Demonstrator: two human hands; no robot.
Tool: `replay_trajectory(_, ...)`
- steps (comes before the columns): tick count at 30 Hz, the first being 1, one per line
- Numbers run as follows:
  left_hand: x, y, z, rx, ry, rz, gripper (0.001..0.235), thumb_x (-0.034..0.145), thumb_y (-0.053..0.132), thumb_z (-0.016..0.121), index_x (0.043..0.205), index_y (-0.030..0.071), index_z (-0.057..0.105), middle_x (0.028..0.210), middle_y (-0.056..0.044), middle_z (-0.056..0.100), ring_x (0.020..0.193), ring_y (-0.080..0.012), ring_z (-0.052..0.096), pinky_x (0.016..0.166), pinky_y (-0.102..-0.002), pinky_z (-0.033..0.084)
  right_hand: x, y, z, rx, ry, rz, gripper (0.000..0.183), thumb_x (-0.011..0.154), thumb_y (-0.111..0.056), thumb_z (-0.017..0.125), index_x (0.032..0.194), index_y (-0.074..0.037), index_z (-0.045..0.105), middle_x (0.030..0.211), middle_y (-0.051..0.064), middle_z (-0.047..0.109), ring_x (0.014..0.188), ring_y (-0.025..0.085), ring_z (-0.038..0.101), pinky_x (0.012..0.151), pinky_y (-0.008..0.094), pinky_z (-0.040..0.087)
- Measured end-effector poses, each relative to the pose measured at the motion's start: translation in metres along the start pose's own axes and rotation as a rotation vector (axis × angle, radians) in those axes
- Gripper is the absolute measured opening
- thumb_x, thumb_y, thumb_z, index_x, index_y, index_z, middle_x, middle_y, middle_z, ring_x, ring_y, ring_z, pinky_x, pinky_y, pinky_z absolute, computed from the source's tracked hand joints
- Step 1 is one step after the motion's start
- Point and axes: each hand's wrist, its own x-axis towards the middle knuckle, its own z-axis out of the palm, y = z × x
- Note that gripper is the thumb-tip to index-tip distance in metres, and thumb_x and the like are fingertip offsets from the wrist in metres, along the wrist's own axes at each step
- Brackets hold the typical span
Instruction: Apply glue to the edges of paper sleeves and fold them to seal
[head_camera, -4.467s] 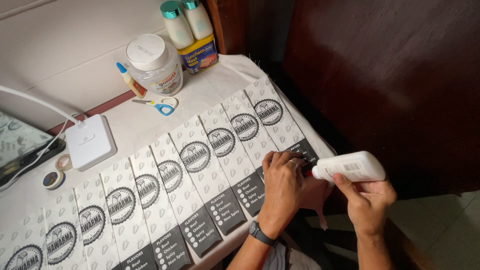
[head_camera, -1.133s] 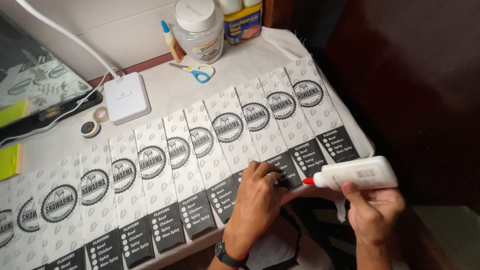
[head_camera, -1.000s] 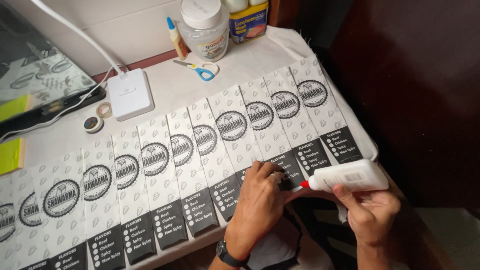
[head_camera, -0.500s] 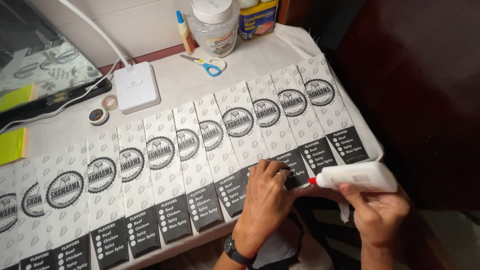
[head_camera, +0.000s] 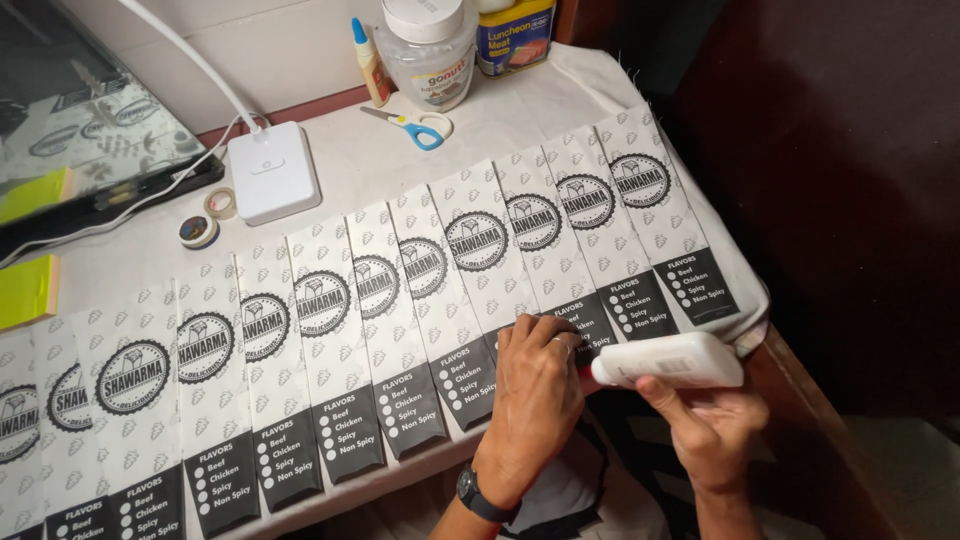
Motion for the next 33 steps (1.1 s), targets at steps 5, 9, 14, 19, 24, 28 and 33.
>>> replay_trajectory(5, -0.002, 0.0, -0.008, -0.013, -0.073, -0.022, 0.011, 0.084, 0.011, 0.067, 0.093, 0.004, 0.068, 0.102, -0.008, 0.064, 0.09, -0.0326, 0.051, 0.076, -0.046, 0.04, 0.013, -0.009, -0.012, -0.123, 0.076, -0.107, 0.028, 0.084, -0.008, 0.082, 0.1, 0.011, 0.069, 0.093, 0.014, 0.07, 0.083, 0.023, 0.068, 0.078, 0.033, 0.061)
replay_trajectory(9, -0.002, 0.002, -0.024, -0.11, 0.04, 0.103, 0.011, 0.091, -0.005, 0.057, 0.096, -0.004, 0.068, 0.104, -0.018, 0.066, 0.092, -0.0335, 0.049, 0.078, -0.045, 0.044, 0.029, 0.016, -0.031, 0.101, 0.151, -0.173, 0.028, 0.083, -0.008, 0.084, 0.1, 0.006, 0.067, 0.107, 0.014, 0.069, 0.102, 0.026, 0.071, 0.097, 0.041, 0.067)
replay_trajectory(14, -0.013, -0.009, -0.056, -0.015, 0.122, 0.068, 0.01, 0.092, -0.006, 0.062, 0.093, 0.001, 0.069, 0.093, -0.014, 0.066, 0.081, -0.0311, 0.047, 0.07, -0.042, 0.043, 0.012, -0.002, -0.012, 0.172, 0.16, -0.148, 0.022, 0.082, -0.014, 0.082, 0.083, -0.002, 0.064, 0.091, 0.004, 0.065, 0.091, 0.02, 0.069, 0.095, 0.041, 0.066)
replay_trajectory(19, -0.029, -0.024, -0.059, -0.065, -0.167, -0.046, 0.015, 0.086, 0.008, 0.072, 0.096, -0.002, 0.072, 0.105, -0.01, 0.067, 0.095, -0.0307, 0.05, 0.082, -0.042, 0.045, -0.008, -0.009, 0.015, 0.139, 0.007, -0.031, 0.024, 0.075, -0.007, 0.081, 0.093, 0.006, 0.071, 0.093, 0.013, 0.072, 0.086, 0.026, 0.073, 0.087, 0.038, 0.067)
replay_trajectory(24, -0.036, -0.026, -0.063, -0.095, -0.132, 0.0, 0.026, 0.08, 0.007, 0.072, 0.104, -0.002, 0.071, 0.111, -0.013, 0.066, 0.096, -0.0336, 0.052, 0.081, -0.045, 0.045, -0.016, -0.023, 0.027, -0.028, -0.162, -0.099, 0.028, 0.075, -0.001, 0.081, 0.101, 0.007, 0.072, 0.1, 0.015, 0.074, 0.094, 0.024, 0.072, 0.096, 0.035, 0.063)
replay_trajectory(28, -0.037, -0.022, -0.065, -0.075, -0.124, -0.018, 0.02, 0.082, 0.005, 0.068, 0.101, -0.002, 0.068, 0.112, -0.012, 0.065, 0.097, -0.0339, 0.05, 0.081, -0.045, 0.043, -0.029, 0.007, 0.036, 0.064, -0.154, -0.015, 0.032, 0.069, 0.003, 0.085, 0.098, 0.008, 0.07, 0.095, 0.013, 0.072, 0.088, 0.024, 0.071, 0.092, 0.038, 0.065)
replay_trajectory(33, -0.039, -0.025, -0.061, -0.053, -0.092, -0.002, 0.023, 0.085, 0.018, 0.076, 0.1, 0.002, 0.069, 0.111, -0.01, 0.065, 0.096, -0.0324, 0.051, 0.077, -0.045, 0.041, -0.025, 0.004, 0.032, 0.023, -0.141, -0.071, 0.037, 0.07, 0.003, 0.085, 0.104, 0.007, 0.069, 0.104, 0.013, 0.071, 0.097, 0.023, 0.07, 0.099, 0.037, 0.062)
